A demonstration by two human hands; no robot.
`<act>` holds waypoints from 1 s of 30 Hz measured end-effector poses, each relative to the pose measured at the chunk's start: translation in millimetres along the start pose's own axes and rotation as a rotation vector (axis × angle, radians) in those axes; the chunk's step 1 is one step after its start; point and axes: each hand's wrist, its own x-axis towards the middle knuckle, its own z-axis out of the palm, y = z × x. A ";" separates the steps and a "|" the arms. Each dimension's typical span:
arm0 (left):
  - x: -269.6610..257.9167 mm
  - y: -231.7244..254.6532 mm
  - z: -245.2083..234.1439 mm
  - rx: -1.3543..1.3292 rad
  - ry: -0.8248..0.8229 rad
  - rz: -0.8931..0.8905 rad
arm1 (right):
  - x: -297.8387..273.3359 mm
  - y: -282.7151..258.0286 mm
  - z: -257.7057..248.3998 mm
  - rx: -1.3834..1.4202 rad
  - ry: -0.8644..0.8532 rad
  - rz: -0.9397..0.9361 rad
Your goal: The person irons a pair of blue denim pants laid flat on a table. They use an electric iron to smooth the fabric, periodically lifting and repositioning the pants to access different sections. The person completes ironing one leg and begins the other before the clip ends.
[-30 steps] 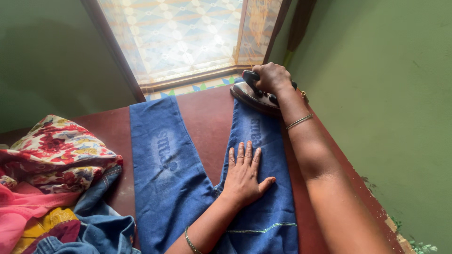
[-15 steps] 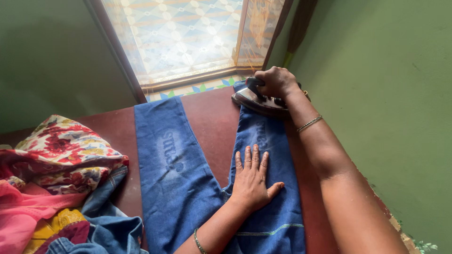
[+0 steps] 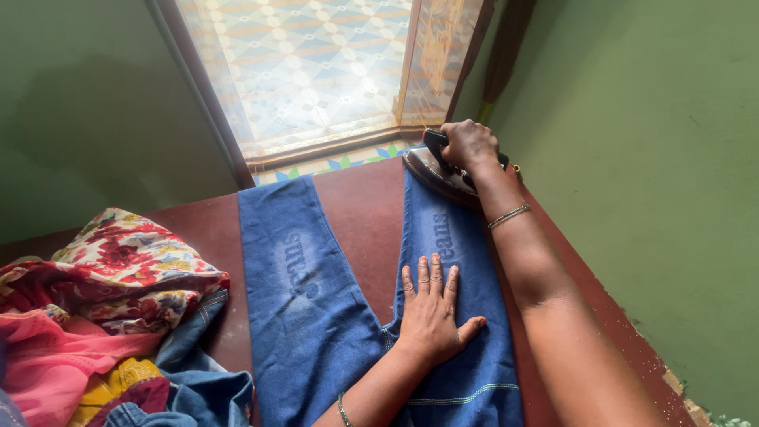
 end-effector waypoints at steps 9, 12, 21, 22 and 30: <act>0.5 -0.1 -1.4 -0.004 -0.004 -0.012 | -2.5 0.1 2.4 -0.022 0.034 0.050; 1.6 0.8 -2.2 0.003 -0.008 -0.005 | -2.7 4.9 -1.6 -0.024 0.051 -0.078; 0.0 -0.3 1.3 0.002 0.019 -0.001 | 1.0 7.8 1.3 -0.065 0.071 -0.058; -1.0 -0.3 1.9 0.000 0.016 -0.003 | 0.1 8.8 3.8 -0.060 0.067 -0.053; 2.0 -3.6 -0.8 0.001 0.022 0.009 | 2.9 17.8 16.2 -0.159 0.231 -0.134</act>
